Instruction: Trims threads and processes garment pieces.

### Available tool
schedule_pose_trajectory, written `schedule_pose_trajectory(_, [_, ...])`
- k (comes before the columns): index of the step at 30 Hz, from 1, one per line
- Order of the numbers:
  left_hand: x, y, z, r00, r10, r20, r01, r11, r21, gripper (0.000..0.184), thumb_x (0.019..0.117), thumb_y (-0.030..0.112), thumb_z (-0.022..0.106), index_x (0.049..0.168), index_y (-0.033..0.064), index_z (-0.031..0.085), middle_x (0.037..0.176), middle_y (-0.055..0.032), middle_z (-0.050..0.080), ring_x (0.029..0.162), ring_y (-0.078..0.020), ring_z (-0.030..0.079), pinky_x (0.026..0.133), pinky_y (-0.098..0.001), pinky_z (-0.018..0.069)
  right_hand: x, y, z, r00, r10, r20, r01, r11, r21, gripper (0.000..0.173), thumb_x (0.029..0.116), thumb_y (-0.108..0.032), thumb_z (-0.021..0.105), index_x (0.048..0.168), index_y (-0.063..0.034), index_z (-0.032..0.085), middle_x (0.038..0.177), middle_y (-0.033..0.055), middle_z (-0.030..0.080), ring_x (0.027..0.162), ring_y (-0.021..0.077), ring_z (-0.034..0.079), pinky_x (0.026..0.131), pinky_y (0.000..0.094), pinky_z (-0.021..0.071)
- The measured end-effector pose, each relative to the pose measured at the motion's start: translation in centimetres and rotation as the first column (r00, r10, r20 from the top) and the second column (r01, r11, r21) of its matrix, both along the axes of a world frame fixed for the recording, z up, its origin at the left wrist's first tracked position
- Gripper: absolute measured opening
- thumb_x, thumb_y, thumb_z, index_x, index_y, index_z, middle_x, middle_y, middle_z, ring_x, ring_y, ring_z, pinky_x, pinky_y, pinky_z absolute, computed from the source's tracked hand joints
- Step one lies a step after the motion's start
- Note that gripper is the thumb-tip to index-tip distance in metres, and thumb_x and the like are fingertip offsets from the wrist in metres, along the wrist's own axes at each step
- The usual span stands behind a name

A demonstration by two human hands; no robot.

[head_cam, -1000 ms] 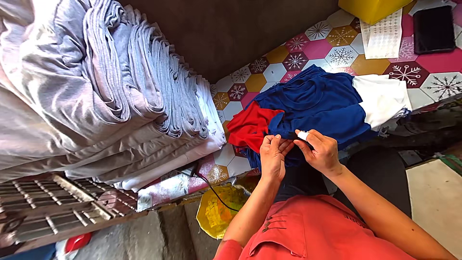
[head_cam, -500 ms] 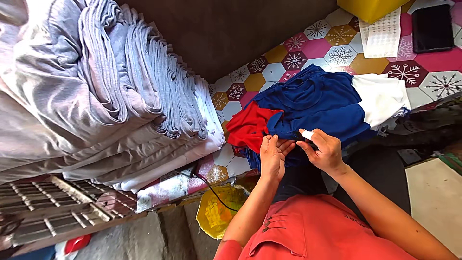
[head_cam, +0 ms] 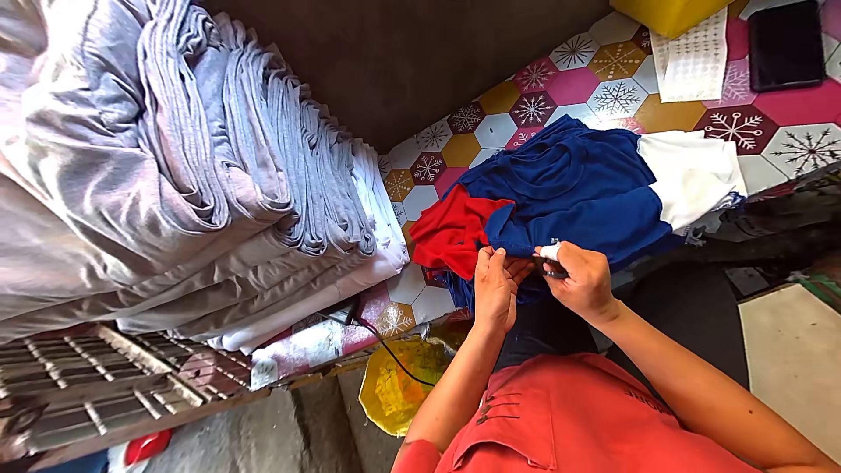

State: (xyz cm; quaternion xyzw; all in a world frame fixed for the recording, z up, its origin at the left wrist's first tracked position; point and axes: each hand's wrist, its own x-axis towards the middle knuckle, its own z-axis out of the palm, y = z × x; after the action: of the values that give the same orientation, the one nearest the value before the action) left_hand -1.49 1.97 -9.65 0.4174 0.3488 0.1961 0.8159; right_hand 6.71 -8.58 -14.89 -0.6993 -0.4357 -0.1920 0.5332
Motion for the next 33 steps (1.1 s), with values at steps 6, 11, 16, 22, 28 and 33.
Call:
schedule_pose_trajectory(6, [0.2,0.0,0.4,0.996,0.084,-0.002,-0.084,0.994,-0.066,0.026,0.1135,0.017,0.02,0.121,0.0053,0.042,0.094,-0.0119,0.068,0.077,-0.0203,0.072,0.075,-0.0334,0.0619,-0.8,-1.2,1.6,0.938,0.016,-0.346,-0.047,0.996,-0.081,0.02,0.0936,-0.015,0.069,0.099,0.0038,0.072,0.087,0.0126,0.073,0.077,0.0111,0.069,0.073,0.0229,0.0567])
schedule_pose_trajectory(11, [0.2,-0.4,0.4,0.998,0.062,-0.002,-0.062,0.997,-0.056,0.025,0.1133,0.016,0.021,0.121,0.0044,0.042,0.094,-0.0123,0.068,0.078,-0.021,0.073,0.077,-0.0341,0.0622,0.6,-0.5,1.9,0.958,-0.021,-0.285,-0.001,0.997,-0.079,0.017,0.0883,-0.012,0.073,0.097,0.0025,0.074,0.083,0.0109,0.071,0.075,0.0123,0.067,0.07,0.024,0.0548])
schedule_pose_trajectory(16, [0.1,0.0,0.3,0.998,0.049,-0.024,-0.051,0.995,-0.084,0.026,0.1138,0.019,0.02,0.123,0.0057,0.041,0.091,-0.0111,0.068,0.076,-0.0192,0.072,0.075,-0.0327,0.0618,-1.4,-1.3,1.1,0.958,0.282,-0.045,-0.286,0.942,-0.178,0.021,0.0954,-0.019,0.06,0.085,-0.0023,0.068,0.07,0.0106,0.065,0.059,0.0199,0.063,0.05,0.0337,0.0499])
schedule_pose_trajectory(22, [0.1,0.1,0.8,0.997,0.075,-0.032,-0.079,0.988,-0.131,0.026,0.1139,0.018,0.023,0.122,0.0042,0.043,0.09,-0.0129,0.068,0.075,-0.0205,0.072,0.075,-0.0333,0.062,0.4,-2.7,1.4,0.995,0.078,-0.062,-0.091,0.963,-0.254,0.047,0.1056,-0.041,0.053,0.105,0.0027,0.069,0.077,0.0135,0.067,0.061,0.0229,0.063,0.052,0.0381,0.0512])
schedule_pose_trajectory(28, [0.0,-0.1,1.3,0.997,0.071,-0.043,-0.077,0.983,-0.169,0.024,0.1137,0.017,0.024,0.12,0.0038,0.044,0.089,-0.0128,0.069,0.074,-0.0202,0.073,0.075,-0.0326,0.0623,0.8,-1.6,0.4,0.999,-0.049,0.002,0.048,0.981,-0.189,0.039,0.1043,-0.033,0.058,0.105,0.0033,0.072,0.08,0.0147,0.067,0.064,0.0224,0.063,0.053,0.0332,0.0492])
schedule_pose_trajectory(33, [0.0,-0.1,1.3,0.997,0.063,-0.053,-0.072,0.978,-0.198,0.024,0.1137,0.018,0.026,0.121,0.0037,0.044,0.089,-0.0126,0.068,0.074,-0.0197,0.072,0.075,-0.0315,0.062,0.5,-0.9,-0.4,0.991,-0.002,-0.131,-0.007,0.997,-0.07,0.03,0.1024,-0.024,0.062,0.1,0.0035,0.073,0.087,0.0157,0.073,0.078,0.0185,0.07,0.07,0.0282,0.0559])
